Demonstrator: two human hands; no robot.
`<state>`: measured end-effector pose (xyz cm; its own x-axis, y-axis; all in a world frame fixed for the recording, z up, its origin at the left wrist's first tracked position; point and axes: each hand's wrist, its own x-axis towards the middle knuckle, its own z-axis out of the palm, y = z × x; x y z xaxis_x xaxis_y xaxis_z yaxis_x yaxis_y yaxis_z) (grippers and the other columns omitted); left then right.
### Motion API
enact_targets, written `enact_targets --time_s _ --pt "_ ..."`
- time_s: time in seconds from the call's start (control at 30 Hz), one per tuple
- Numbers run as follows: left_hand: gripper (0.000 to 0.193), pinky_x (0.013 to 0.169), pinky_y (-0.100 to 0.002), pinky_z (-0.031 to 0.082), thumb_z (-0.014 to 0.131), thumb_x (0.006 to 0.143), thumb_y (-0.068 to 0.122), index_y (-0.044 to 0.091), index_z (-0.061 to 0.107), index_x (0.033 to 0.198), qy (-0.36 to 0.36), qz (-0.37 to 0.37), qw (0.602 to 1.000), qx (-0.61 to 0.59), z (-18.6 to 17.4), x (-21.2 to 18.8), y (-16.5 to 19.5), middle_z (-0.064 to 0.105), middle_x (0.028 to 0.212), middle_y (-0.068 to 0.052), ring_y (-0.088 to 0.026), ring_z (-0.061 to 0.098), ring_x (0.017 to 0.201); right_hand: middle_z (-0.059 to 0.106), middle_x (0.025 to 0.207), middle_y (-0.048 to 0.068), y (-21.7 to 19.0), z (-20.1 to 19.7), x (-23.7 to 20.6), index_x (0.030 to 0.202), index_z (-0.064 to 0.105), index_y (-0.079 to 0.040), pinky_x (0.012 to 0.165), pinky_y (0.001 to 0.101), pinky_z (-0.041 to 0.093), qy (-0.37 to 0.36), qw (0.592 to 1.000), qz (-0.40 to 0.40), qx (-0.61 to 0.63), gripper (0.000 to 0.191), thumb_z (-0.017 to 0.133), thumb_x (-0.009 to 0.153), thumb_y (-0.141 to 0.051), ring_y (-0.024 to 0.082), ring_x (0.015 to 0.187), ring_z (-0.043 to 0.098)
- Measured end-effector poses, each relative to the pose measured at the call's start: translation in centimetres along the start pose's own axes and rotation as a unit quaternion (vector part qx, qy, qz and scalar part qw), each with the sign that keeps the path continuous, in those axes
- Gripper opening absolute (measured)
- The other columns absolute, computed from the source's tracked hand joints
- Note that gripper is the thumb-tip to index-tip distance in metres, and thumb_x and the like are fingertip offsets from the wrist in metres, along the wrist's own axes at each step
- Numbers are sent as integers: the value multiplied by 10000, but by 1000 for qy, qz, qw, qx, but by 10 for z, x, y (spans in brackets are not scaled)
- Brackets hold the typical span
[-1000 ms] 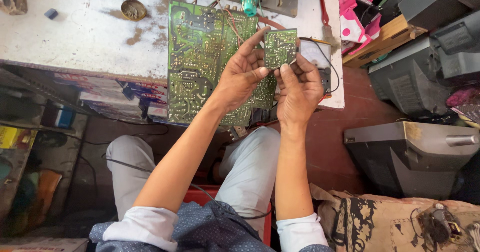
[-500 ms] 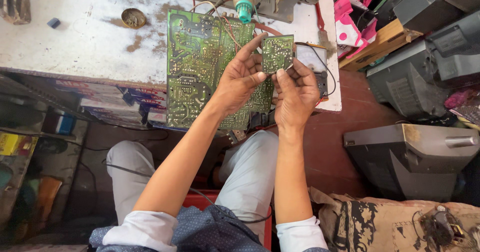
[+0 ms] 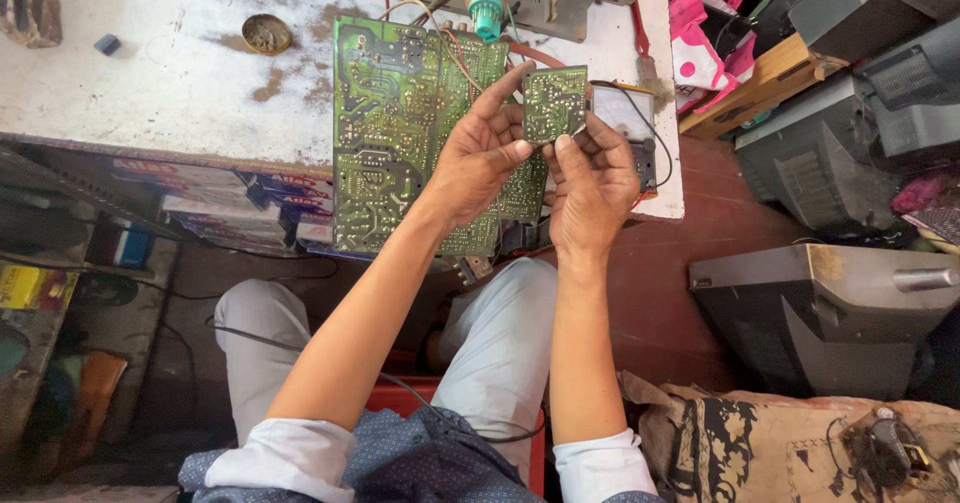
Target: The person sits at a workbench and uses a multimeter to test points on a green circuit board. They handle a remote control, press buttons, and continue probing the board with multimeter leads.
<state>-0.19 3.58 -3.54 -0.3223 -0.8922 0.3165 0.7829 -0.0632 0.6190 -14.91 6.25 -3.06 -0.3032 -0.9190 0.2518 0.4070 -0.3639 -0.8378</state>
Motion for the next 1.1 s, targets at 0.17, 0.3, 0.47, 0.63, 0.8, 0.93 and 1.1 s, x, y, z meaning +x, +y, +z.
enact_targets --time_s 0.17,0.3,0.47,0.63,0.8,0.93,1.1 --pt "832 1135 -327 496 561 929 -220 103 304 1652 -5 9 1000 1 5 -1 4 601 1379 -127 -186 599 1245 658 1088 87 -5 4 -2 1280 619 43 899 317 624 -7 1000 -4 3 317 693 973 76 150 976 682" --pt "834 1129 -327 499 559 929 -222 108 302 1651 -5 5 1000 4 7 -2 5 604 1375 -131 -190 605 1246 689 1123 122 -11 6 -4 1265 620 57 891 316 624 1 1000 8 9 290 650 976 59 167 986 700" --pt "835 1117 -330 503 566 934 -224 108 302 1653 -7 7 1000 -10 9 -3 9 604 1369 -132 -191 606 1240 686 1125 124 -15 12 -5 1268 616 59 890 319 626 -3 1000 3 7 284 643 986 65 166 987 700" --pt "835 1127 -330 501 560 934 -224 111 295 1652 -6 9 1000 -15 11 -5 12 600 1374 -131 -190 604 1248 679 1102 110 -17 16 -8 1276 615 56 890 321 626 -14 1000 -3 1 291 648 989 92 165 973 696" --pt "841 1138 -329 495 552 931 -225 112 292 1657 -4 11 1000 -9 12 -6 14 598 1374 -125 -189 600 1251 674 1095 109 -17 16 -8 1280 608 57 886 324 630 -13 1000 -4 3 300 647 986 99 168 968 699" --pt "836 1129 -337 498 555 935 -222 106 293 1659 3 5 1000 -2 11 -7 12 605 1352 -130 -194 601 1242 680 1116 121 -15 13 -8 1271 606 65 883 324 631 -4 1000 3 7 286 633 987 83 169 972 703" --pt "849 1143 -323 484 589 944 -195 110 277 1672 -16 22 999 -23 6 -7 7 615 1341 -121 -185 596 1254 671 1110 123 -9 9 -5 1276 606 70 876 328 635 -9 1000 -3 6 284 636 995 85 173 960 701"
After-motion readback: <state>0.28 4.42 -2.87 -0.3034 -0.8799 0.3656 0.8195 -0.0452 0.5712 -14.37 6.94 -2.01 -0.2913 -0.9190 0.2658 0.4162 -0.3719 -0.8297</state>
